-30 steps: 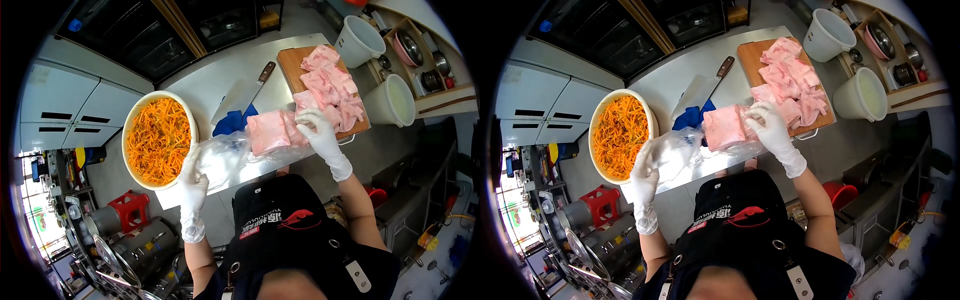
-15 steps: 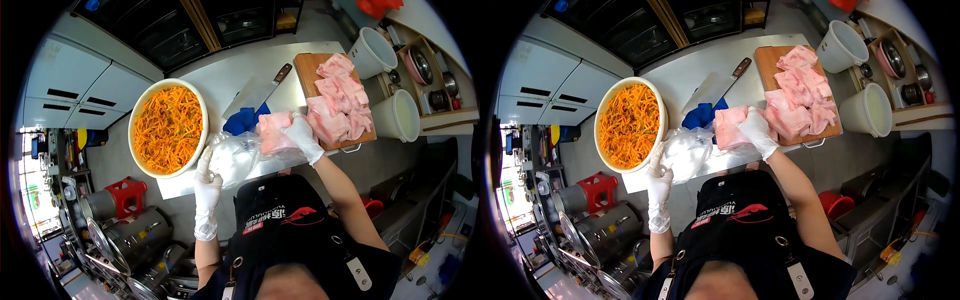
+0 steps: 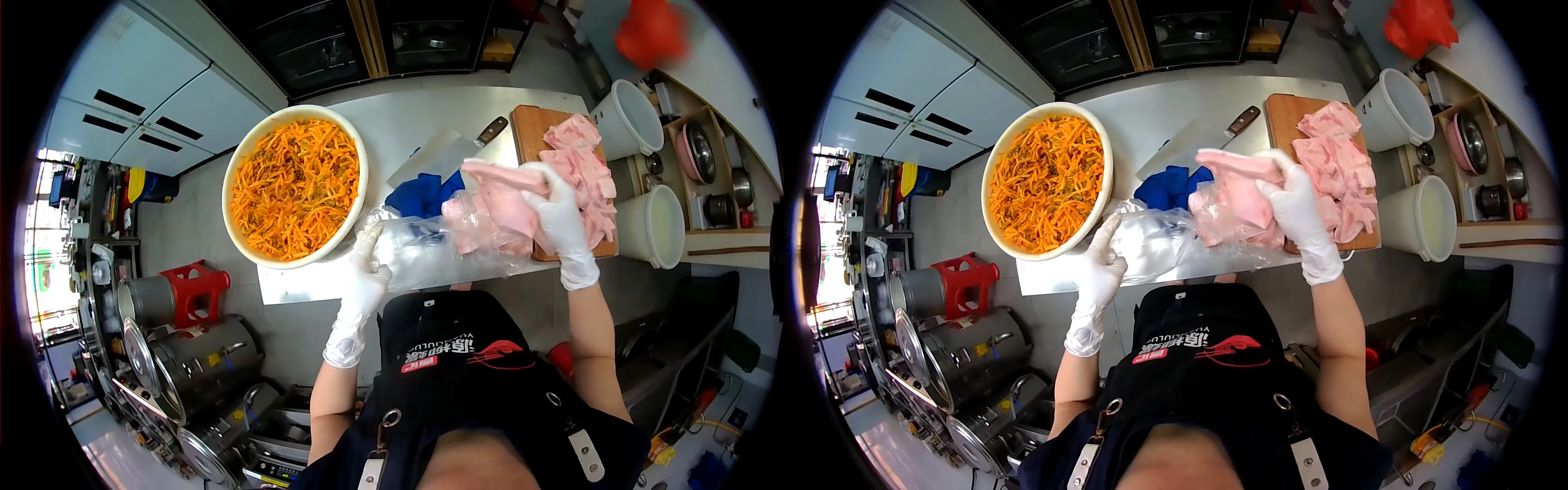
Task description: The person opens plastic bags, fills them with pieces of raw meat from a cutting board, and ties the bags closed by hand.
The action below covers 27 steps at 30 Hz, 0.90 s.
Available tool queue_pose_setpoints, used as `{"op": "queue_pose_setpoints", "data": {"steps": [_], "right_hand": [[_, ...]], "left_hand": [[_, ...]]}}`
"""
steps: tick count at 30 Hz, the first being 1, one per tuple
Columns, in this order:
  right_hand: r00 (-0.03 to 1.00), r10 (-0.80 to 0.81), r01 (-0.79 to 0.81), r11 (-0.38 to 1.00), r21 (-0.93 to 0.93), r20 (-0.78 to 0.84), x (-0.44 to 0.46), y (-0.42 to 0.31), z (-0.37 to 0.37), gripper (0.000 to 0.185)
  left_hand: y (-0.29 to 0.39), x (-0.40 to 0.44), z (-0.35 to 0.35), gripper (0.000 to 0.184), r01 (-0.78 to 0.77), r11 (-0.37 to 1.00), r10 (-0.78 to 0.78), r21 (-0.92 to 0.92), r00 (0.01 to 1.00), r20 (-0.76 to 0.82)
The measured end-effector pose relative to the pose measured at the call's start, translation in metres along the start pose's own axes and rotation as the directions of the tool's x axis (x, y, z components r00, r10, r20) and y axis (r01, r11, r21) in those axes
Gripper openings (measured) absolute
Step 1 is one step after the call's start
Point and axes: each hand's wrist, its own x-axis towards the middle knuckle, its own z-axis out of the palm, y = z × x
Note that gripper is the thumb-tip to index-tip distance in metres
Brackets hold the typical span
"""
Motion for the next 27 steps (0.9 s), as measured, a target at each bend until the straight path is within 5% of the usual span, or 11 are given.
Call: {"op": "queue_pose_setpoints", "data": {"steps": [3, 5, 8, 9, 10, 12, 14, 15, 21, 23, 27], "right_hand": [[0.998, -0.038, 0.048, 0.964, 0.261, -0.043, -0.002, -0.044, 0.007, 0.031], [0.998, -0.039, 0.016, 0.89, 0.456, 0.04, -0.003, -0.05, 0.028, 0.028], [0.989, -0.092, 0.0, 0.782, 0.623, 0.115, -0.005, -0.009, 0.072, 0.026], [0.982, 0.003, -0.123, 0.774, 0.622, 0.189, -0.006, 0.007, 0.086, 0.026], [0.959, 0.098, -0.245, 0.754, 0.609, 0.265, -0.008, 0.023, 0.097, 0.026], [0.961, 0.087, -0.192, 0.895, 0.403, 0.264, -0.013, 0.066, 0.113, 0.024], [0.938, 0.062, -0.145, 0.964, 0.222, 0.34, -0.015, 0.093, 0.113, 0.017], [0.92, 0.08, -0.173, 0.961, 0.216, 0.383, -0.016, 0.1, 0.114, 0.017], [0.836, 0.135, -0.175, 0.984, 0.026, 0.532, -0.014, 0.127, 0.116, 0.017], [0.836, 0.203, -0.175, 0.979, -0.104, 0.51, -0.018, 0.118, 0.115, 0.016], [0.85, 0.114, 0.04, 0.96, -0.279, 0.514, -0.027, 0.1, 0.119, 0.01]], "left_hand": [[0.007, 0.011, 0.007, 0.067, 0.074, 0.997, -0.076, 0.032, 0.995, 0.062], [0.0, 0.02, 0.014, 0.065, 0.176, 0.971, -0.154, -0.164, 0.978, 0.139], [-0.023, 0.033, 0.022, 0.06, 0.146, 0.928, -0.078, -0.344, 0.976, 0.203], [-0.033, 0.036, 0.03, 0.061, 0.055, 0.907, 0.015, -0.418, 0.987, 0.161], [-0.039, 0.039, 0.033, 0.062, -0.036, 0.872, 0.102, -0.487, 0.989, 0.111], [-0.045, 0.041, 0.024, 0.059, -0.237, 0.955, 0.266, -0.178, 0.951, 0.159], [-0.073, 0.025, 0.044, 0.039, 0.146, 0.844, -0.091, -0.517, 0.987, 0.13], [-0.073, 0.021, 0.054, 0.045, 0.061, 0.853, -0.085, -0.518, 0.996, -0.023], [-0.121, 0.02, 0.051, 0.067, 0.293, 0.817, -0.212, -0.496, 0.954, 0.213], [-0.119, 0.018, 0.054, 0.066, 0.212, 0.824, -0.154, -0.525, 0.976, 0.153], [-0.111, 0.016, 0.055, 0.064, 0.138, 0.839, -0.106, -0.526, 0.99, 0.092]]}}
